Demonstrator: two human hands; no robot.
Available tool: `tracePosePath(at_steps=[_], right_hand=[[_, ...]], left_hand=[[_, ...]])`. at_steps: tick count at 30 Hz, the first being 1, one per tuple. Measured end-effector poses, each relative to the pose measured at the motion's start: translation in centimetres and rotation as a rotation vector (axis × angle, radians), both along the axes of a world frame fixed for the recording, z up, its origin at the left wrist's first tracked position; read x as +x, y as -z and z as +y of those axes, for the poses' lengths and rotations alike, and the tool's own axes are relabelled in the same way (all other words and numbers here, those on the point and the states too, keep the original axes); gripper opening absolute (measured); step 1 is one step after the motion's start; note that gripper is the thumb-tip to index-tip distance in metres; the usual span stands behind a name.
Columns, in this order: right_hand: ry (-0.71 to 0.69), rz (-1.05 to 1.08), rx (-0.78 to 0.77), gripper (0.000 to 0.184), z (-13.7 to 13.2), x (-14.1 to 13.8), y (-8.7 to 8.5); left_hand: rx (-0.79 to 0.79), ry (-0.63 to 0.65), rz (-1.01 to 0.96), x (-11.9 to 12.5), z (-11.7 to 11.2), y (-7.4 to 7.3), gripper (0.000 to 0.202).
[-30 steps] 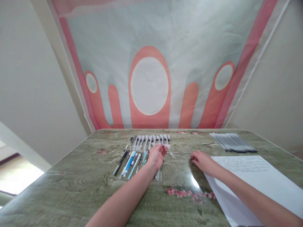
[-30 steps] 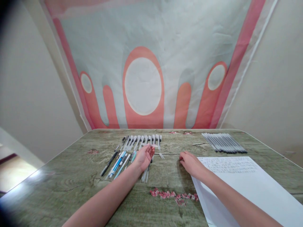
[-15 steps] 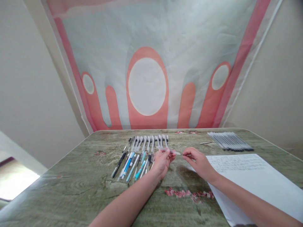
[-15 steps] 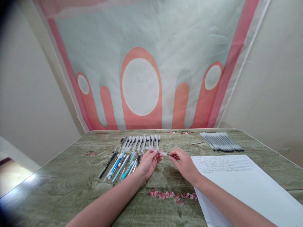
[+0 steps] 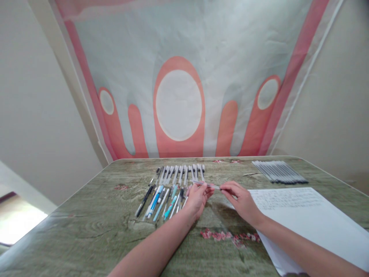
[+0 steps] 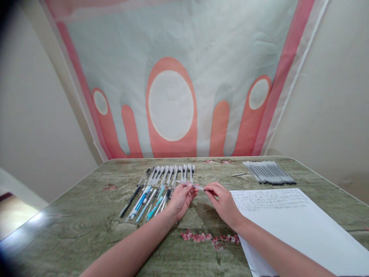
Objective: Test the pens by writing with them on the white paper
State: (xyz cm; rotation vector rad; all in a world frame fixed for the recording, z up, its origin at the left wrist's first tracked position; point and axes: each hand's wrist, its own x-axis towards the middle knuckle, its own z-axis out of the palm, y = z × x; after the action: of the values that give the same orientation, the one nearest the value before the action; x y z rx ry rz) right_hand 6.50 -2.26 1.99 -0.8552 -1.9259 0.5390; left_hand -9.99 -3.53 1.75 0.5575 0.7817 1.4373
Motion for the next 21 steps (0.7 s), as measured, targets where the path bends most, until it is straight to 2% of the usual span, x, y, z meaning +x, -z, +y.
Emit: tracePosePath(at_steps=[9,16,21], right_hand=[[0.006,0.075,-0.031,0.017,0.13,-0.11,0.7],[0.04,0.051,-0.021,0.016,0.17,0.05,0.6],[0.072,0.065,-0.094,0.018,0.17,0.25,0.64]], left_hand=[[-0.008,0.01,0.031,0.25,-0.12,-0.28,0.021],[0.014,0.047,0.032,0.25,-0.26,-0.11,0.021],[0.04,0.077,0.036,0.21,-0.19,-0.14,0.025]])
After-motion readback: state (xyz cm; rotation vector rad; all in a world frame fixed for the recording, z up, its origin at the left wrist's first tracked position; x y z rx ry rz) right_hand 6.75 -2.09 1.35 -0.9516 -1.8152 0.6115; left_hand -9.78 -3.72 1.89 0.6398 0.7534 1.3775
